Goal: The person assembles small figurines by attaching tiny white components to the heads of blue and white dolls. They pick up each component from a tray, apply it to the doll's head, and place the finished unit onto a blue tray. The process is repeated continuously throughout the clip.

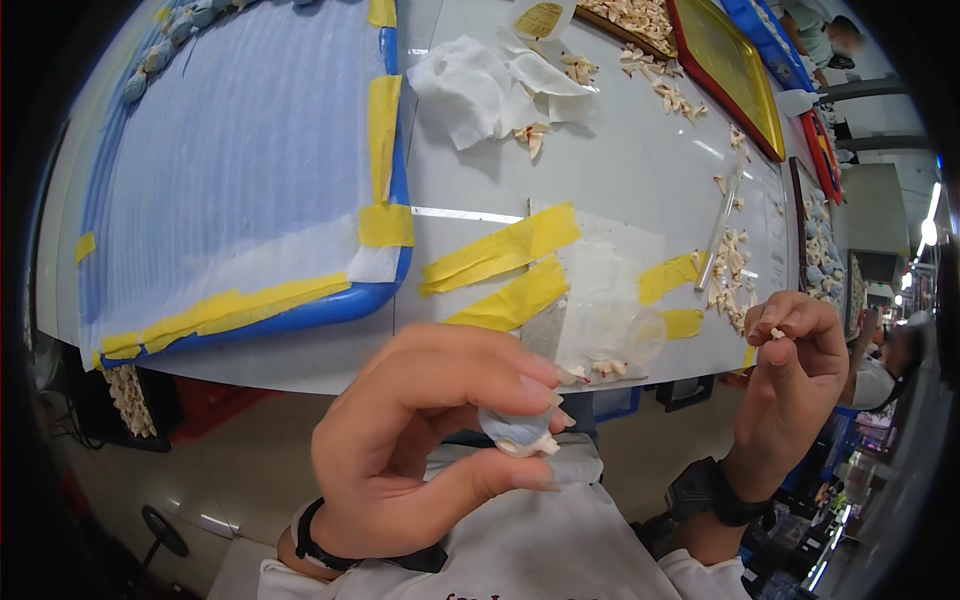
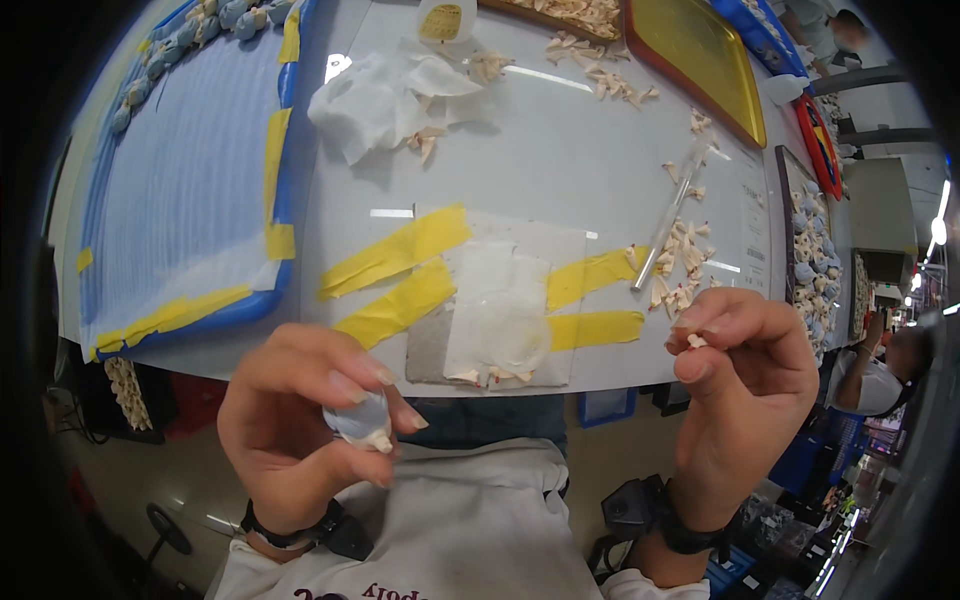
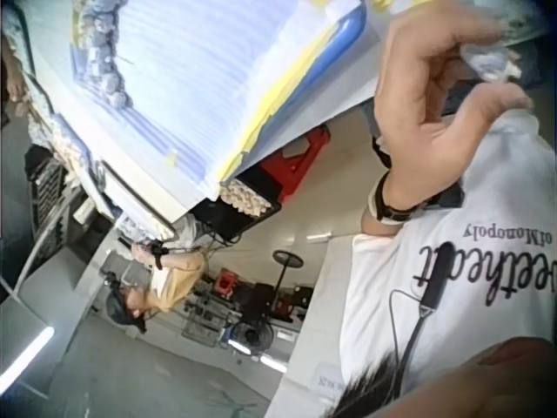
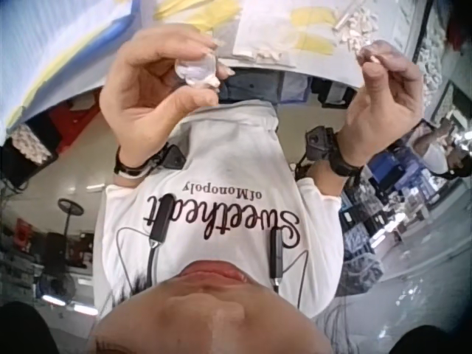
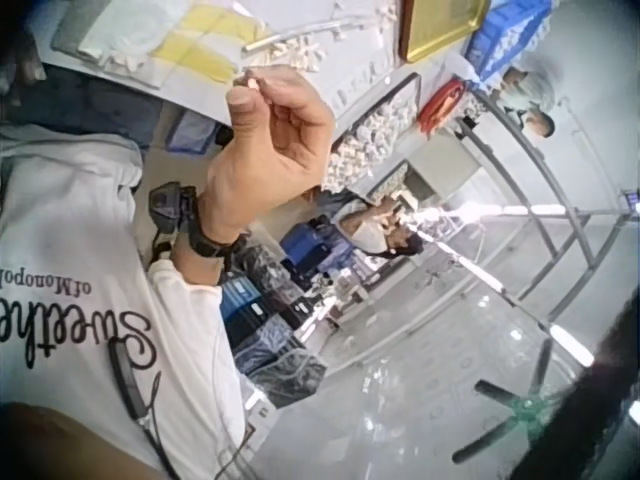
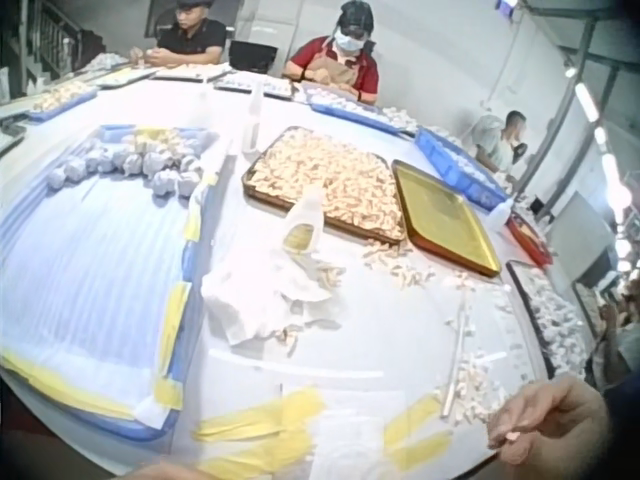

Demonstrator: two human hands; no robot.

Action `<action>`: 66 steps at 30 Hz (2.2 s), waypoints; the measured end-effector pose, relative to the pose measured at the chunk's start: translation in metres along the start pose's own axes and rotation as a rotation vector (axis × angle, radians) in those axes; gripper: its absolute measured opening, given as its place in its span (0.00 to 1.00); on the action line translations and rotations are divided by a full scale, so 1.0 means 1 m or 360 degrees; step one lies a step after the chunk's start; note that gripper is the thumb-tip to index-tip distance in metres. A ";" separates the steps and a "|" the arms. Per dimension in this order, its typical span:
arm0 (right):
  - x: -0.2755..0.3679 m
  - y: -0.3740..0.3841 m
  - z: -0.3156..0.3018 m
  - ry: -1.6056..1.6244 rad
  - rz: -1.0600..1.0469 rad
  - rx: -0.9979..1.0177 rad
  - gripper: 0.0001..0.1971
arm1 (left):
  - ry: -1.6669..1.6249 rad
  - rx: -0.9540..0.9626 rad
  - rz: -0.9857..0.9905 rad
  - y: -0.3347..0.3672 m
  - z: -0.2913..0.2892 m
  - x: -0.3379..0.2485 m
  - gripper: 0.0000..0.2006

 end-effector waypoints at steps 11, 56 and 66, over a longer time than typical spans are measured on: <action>0.007 0.003 0.010 -0.0616 -0.0235 0.0221 0.06 | 0.0207 -0.0070 0.0068 -0.002 -0.010 0.005 0.17; 0.013 -0.039 0.044 -0.0311 -0.0797 0.0905 0.11 | 0.0530 0.0287 0.0337 -0.002 0.012 0.001 0.14; 0.030 -0.027 0.058 -0.0631 -0.0758 0.1122 0.15 | 0.0687 0.0096 0.0474 -0.008 0.013 0.001 0.14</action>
Point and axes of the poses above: each hand's wrist, its own y-axis towards the middle knuckle, its own z-axis out of the palm, x = y × z, the point moved 3 cm from there along y, towards the middle knuckle, and after that the axes turned 14 degrees about -z, right-handed, at the moved point
